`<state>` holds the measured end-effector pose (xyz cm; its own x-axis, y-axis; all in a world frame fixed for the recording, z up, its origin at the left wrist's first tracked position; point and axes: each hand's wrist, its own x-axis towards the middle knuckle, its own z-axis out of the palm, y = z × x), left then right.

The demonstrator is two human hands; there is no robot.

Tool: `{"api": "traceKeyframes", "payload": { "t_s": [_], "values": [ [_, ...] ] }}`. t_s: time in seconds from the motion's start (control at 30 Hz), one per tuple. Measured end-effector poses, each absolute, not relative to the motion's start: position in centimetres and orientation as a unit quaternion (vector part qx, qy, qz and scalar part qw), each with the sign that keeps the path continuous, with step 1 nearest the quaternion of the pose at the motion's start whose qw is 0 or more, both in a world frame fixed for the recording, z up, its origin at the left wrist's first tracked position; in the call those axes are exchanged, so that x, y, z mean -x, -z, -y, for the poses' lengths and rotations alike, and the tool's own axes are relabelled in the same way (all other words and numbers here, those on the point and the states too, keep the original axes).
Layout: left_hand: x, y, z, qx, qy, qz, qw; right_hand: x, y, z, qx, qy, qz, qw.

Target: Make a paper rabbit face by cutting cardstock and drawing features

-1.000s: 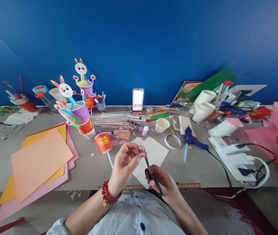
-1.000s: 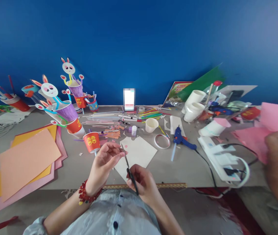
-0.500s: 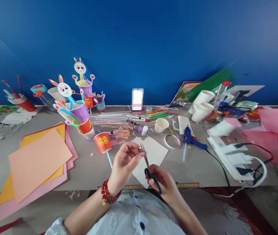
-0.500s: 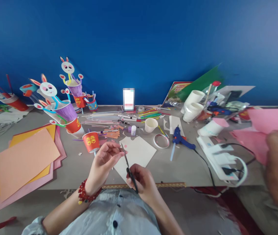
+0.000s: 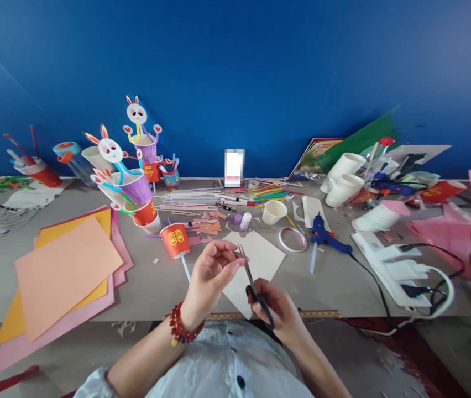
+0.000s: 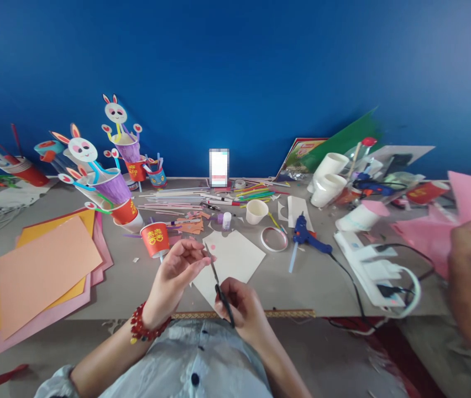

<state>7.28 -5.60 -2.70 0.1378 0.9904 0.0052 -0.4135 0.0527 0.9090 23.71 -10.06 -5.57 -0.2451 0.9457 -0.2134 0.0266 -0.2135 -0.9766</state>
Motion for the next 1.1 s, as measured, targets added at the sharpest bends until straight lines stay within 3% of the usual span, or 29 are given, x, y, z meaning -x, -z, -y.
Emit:
{"api": "traceKeyframes", "payload": {
  "t_s": [1.1],
  "values": [
    [-6.23, 1.82, 5.67, -0.435, -0.551, -0.341, 0.625, -23.96, 5.76, 10.08, 0.489, -0.594, 0.532, 0.353]
  ]
}}
